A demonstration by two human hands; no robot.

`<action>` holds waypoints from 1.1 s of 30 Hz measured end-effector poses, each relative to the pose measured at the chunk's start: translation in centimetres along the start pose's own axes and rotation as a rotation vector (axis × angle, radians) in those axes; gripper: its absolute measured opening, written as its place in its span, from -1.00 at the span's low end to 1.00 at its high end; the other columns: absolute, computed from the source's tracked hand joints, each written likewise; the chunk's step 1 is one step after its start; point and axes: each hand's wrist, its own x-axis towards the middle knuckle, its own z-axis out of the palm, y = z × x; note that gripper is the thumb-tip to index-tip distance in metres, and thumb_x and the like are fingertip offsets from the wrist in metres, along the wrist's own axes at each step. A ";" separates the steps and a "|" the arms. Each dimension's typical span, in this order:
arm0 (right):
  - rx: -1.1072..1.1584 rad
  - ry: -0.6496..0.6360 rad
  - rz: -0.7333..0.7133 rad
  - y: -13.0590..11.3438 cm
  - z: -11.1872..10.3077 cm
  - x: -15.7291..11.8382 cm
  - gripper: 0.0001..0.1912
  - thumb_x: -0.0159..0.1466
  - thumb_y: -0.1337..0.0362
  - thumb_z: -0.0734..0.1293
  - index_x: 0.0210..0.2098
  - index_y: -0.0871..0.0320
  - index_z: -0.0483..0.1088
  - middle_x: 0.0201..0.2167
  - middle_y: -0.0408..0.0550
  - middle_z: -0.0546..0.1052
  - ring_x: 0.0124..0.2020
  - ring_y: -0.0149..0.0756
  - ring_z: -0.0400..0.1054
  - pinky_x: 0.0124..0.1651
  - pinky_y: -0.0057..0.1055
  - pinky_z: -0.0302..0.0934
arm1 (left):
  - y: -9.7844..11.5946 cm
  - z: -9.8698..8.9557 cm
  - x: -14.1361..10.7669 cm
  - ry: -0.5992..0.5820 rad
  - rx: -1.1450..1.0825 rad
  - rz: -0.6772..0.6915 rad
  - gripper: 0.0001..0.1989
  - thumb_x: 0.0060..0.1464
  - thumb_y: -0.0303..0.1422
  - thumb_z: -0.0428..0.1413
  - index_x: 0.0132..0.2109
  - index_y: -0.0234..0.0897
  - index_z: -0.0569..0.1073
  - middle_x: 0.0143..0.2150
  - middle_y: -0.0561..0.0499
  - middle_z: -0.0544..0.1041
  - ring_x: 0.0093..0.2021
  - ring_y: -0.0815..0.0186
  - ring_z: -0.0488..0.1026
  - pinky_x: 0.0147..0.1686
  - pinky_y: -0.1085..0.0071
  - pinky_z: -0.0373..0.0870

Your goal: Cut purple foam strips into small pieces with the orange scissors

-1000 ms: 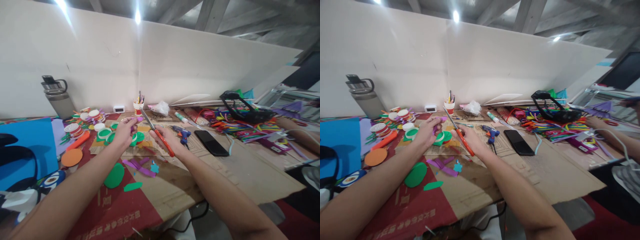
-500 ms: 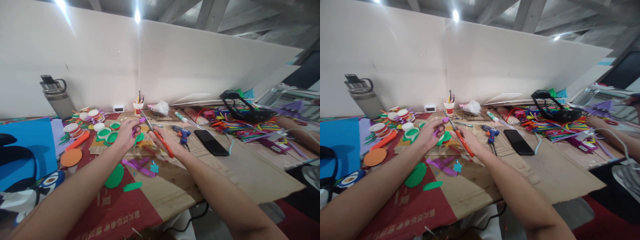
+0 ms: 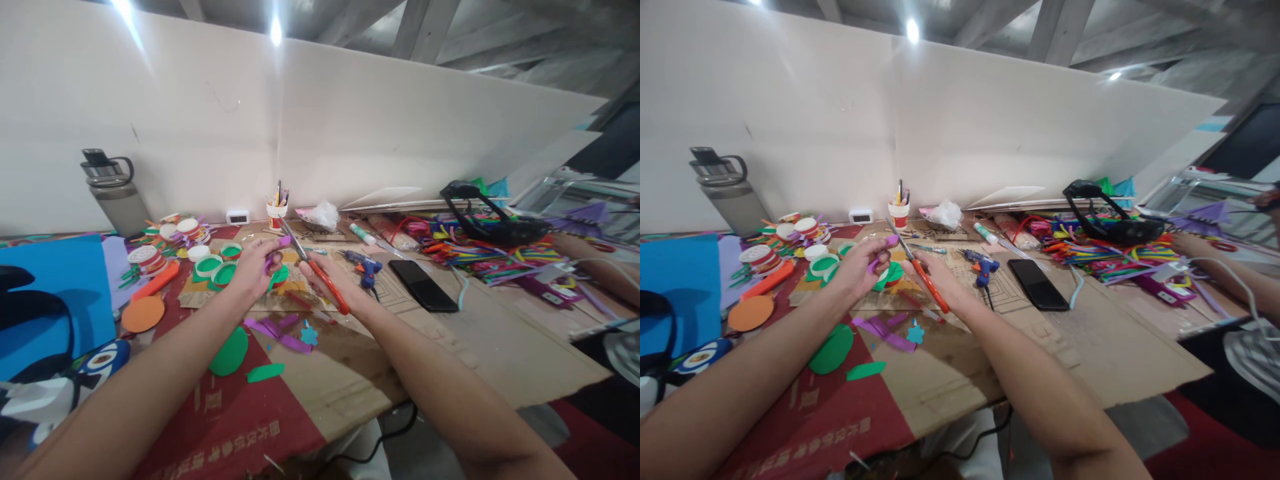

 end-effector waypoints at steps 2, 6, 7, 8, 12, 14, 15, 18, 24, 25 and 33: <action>-0.014 -0.010 -0.027 0.1 -0.1 0.0 -0.61 0.31 -0.10 0.19 -0.28 0.11 0.32 -0.60 -0.24 0.23 -0.57 -0.42 0.12 -0.49 -0.45 0.07 | 0.0 0.0 0.0 -0.002 0.007 -0.003 -0.80 -0.22 -0.46 0.23 -0.46 -0.35 0.33 -0.42 0.00 0.48 -0.61 0.57 0.20 -0.69 0.57 -0.08; -0.047 -0.012 -0.047 0.2 -0.2 0.0 -0.62 0.32 -0.10 0.18 -0.36 0.10 0.24 -0.61 -0.25 0.20 -0.56 -0.42 0.11 -0.47 -0.44 0.07 | 0.0 0.0 0.0 0.001 0.009 -0.002 -0.81 -0.23 -0.46 0.23 -0.46 -0.36 0.34 -0.40 -0.01 0.49 -0.61 0.57 0.19 -0.70 0.58 -0.08; -0.054 -0.012 -0.047 0.2 -0.2 0.0 -0.62 0.32 -0.10 0.18 -0.37 0.10 0.23 -0.61 -0.25 0.20 -0.56 -0.42 0.11 -0.47 -0.45 0.06 | 0.0 0.0 0.0 0.001 0.012 -0.001 -0.81 -0.24 -0.45 0.23 -0.45 -0.37 0.35 -0.40 -0.01 0.49 -0.61 0.57 0.20 -0.70 0.58 -0.08; -0.062 -0.013 -0.046 0.2 -0.2 0.0 -0.62 0.33 -0.09 0.17 -0.37 0.10 0.22 -0.61 -0.25 0.19 -0.56 -0.42 0.10 -0.47 -0.45 0.06 | 0.1 0.0 0.0 0.002 0.015 0.000 -0.81 -0.24 -0.45 0.23 -0.45 -0.37 0.36 -0.41 -0.01 0.48 -0.61 0.56 0.20 -0.70 0.58 -0.08; -0.107 -0.011 -0.060 0.3 -0.3 0.1 -0.60 0.33 -0.10 0.17 -0.39 0.10 0.19 -0.58 -0.25 0.19 -0.54 -0.43 0.09 -0.46 -0.46 0.02 | 0.1 0.0 0.0 -0.005 0.036 -0.005 -0.83 -0.25 -0.45 0.24 -0.44 -0.40 0.42 -0.43 -0.01 0.47 -0.61 0.56 0.20 -0.69 0.58 -0.08; -0.135 -0.004 -0.079 0.5 -0.3 0.2 -0.59 0.33 -0.11 0.16 -0.40 0.10 0.18 -0.57 -0.24 0.21 -0.53 -0.43 0.09 -0.45 -0.46 0.01 | 0.2 0.0 0.0 0.000 0.045 -0.006 -0.84 -0.25 -0.45 0.24 -0.45 -0.41 0.43 -0.44 -0.02 0.47 -0.61 0.56 0.19 -0.70 0.58 -0.09; -0.145 -0.002 -0.088 0.5 -0.3 0.2 -0.59 0.33 -0.11 0.16 -0.39 0.11 0.18 -0.56 -0.24 0.22 -0.53 -0.44 0.09 -0.44 -0.45 0.01 | 0.2 0.0 0.0 0.003 0.049 -0.004 -0.85 -0.25 -0.45 0.24 -0.45 -0.41 0.44 -0.44 -0.02 0.47 -0.61 0.56 0.19 -0.70 0.58 -0.08; -0.146 -0.009 -0.106 0.7 -0.4 0.2 -0.59 0.34 -0.10 0.16 -0.39 0.11 0.18 -0.55 -0.24 0.21 -0.53 -0.44 0.08 -0.43 -0.46 -0.01 | 0.2 0.0 -0.1 0.006 0.059 0.012 -0.86 -0.24 -0.44 0.24 -0.45 -0.41 0.45 -0.45 -0.03 0.47 -0.61 0.55 0.19 -0.70 0.57 -0.08; -0.120 -0.042 -0.103 0.4 -0.5 0.1 -0.59 0.33 -0.09 0.17 -0.40 0.12 0.16 -0.57 -0.25 0.19 -0.53 -0.45 0.07 -0.45 -0.48 -0.04 | 0.2 -0.1 -0.1 0.029 0.086 0.037 -0.84 -0.23 -0.43 0.25 -0.45 -0.43 0.45 -0.43 -0.03 0.48 -0.61 0.55 0.20 -0.70 0.57 -0.08; -0.118 -0.046 -0.103 0.3 -0.5 0.1 -0.59 0.33 -0.09 0.17 -0.40 0.12 0.16 -0.57 -0.25 0.19 -0.53 -0.45 0.07 -0.45 -0.48 -0.04 | 0.3 -0.1 -0.1 0.029 0.090 0.040 -0.84 -0.23 -0.42 0.25 -0.45 -0.43 0.45 -0.44 -0.02 0.47 -0.61 0.55 0.20 -0.70 0.57 -0.09; -0.143 -0.040 -0.106 -0.1 -0.7 0.0 -0.59 0.34 -0.08 0.17 -0.43 0.12 0.15 -0.56 -0.25 0.19 -0.53 -0.46 0.07 -0.42 -0.46 -0.02 | 0.2 -0.5 0.2 0.008 0.067 0.070 -0.84 -0.20 -0.41 0.24 -0.43 -0.38 0.42 -0.42 0.00 0.48 -0.62 0.56 0.18 -0.69 0.58 -0.07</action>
